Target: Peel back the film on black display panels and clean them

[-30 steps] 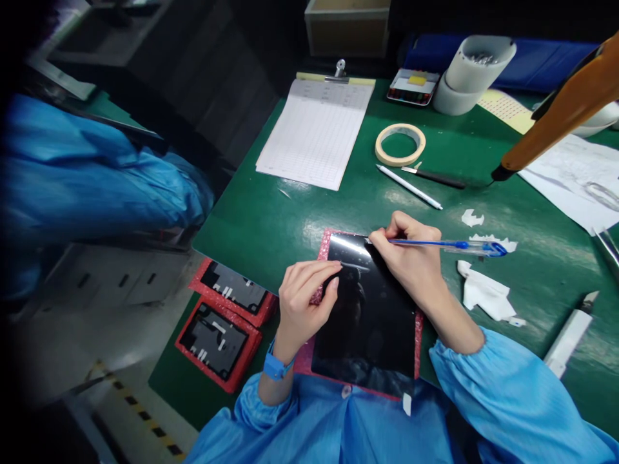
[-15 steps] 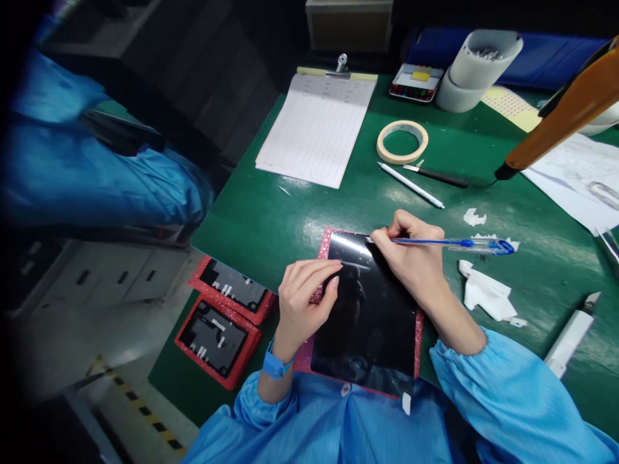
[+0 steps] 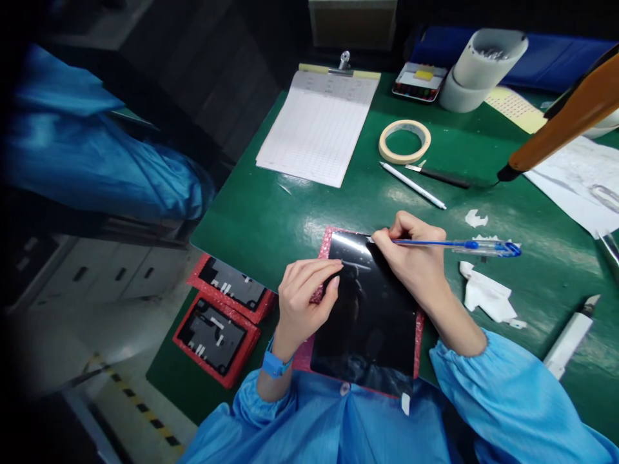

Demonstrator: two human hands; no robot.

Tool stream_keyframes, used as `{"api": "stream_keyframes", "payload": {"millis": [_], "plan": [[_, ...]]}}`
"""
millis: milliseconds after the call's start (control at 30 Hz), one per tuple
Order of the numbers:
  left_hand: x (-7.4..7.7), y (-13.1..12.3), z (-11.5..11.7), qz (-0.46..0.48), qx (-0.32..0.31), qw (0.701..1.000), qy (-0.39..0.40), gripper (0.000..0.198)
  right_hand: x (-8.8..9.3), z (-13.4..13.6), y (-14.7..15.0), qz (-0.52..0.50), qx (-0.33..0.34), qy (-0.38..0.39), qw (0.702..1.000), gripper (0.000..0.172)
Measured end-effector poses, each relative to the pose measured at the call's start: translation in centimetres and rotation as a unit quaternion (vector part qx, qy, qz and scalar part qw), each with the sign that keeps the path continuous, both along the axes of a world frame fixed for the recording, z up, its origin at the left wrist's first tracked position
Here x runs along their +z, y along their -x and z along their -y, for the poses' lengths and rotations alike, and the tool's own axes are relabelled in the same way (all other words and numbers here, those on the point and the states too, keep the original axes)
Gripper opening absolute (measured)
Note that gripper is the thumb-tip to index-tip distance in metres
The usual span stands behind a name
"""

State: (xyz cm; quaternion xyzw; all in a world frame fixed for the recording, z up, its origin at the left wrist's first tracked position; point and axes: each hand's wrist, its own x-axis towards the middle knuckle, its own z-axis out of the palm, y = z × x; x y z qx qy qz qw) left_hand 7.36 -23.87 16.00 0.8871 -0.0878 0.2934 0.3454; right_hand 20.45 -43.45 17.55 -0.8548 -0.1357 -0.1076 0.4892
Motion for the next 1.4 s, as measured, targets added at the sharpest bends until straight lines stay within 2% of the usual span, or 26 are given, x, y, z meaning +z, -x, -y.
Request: {"api": "stream_keyframes", "payload": {"millis": [267, 467, 600, 733, 833, 900, 967, 1033, 1133, 1267, 1333, 1400], "plan": [[-0.2, 0.1, 0.0, -0.005, -0.001, 1.0, 0.006, 0.017, -0.1, 0.0, 0.1, 0.0, 0.005, -0.004, 1.0, 0.034], [0.0, 0.1, 0.0, -0.005, 0.0, 1.0, 0.006, 0.017, -0.4, 0.6, 0.3, 0.012, -0.042, -0.034, 0.998, 0.033], [0.1, 0.0, 0.1, -0.011, -0.001, 1.0, 0.009, 0.017, 0.3, 1.1, 0.3, 0.0, -0.045, -0.013, 0.999, 0.036], [0.0, 0.0, 0.0, -0.011, 0.001, 1.0, 0.007, 0.017, 2.0, 2.4, 0.6, 0.004, -0.021, 0.056, 0.998, 0.037], [-0.1, 0.1, 0.0, -0.01, 0.003, 1.0, 0.003, 0.017, 2.7, 4.5, 0.7, 0.046, 0.01, 0.178, 0.983, 0.024], [-0.1, 0.1, 0.0, -0.01, 0.003, 1.0, 0.004, 0.017, 2.6, 6.2, 0.9, 0.086, 0.014, 0.267, 0.96, 0.029], [-0.1, 0.0, 0.1, -0.007, 0.004, 1.0, 0.004, 0.018, 2.4, 7.6, 1.4, 0.116, -0.003, 0.311, 0.943, 0.041], [0.0, 0.0, 0.1, -0.006, 0.004, 1.0, 0.006, 0.018, 2.5, 8.4, 2.6, 0.128, -0.021, 0.309, 0.942, 0.045], [0.0, 0.1, 0.1, -0.014, 0.004, 1.0, 0.011, 0.019, 3.4, 8.8, 5.6, 0.101, -0.008, 0.263, 0.959, 0.032], [-0.1, 0.3, -0.1, -0.029, 0.006, 1.0, 0.003, 0.019, 5.7, 9.1, 10.1, 0.01, 0.104, 0.17, 0.98, 0.009], [-0.2, 0.4, -0.2, -0.029, 0.004, 1.0, -0.002, 0.018, 6.7, 9.2, 11.8, -0.054, 0.17, 0.145, 0.973, 0.008], [-0.4, 0.4, -0.3, -0.026, -0.001, 1.0, -0.005, 0.018, 7.4, 9.3, 13.3, -0.116, 0.213, 0.131, 0.961, 0.015]]}}
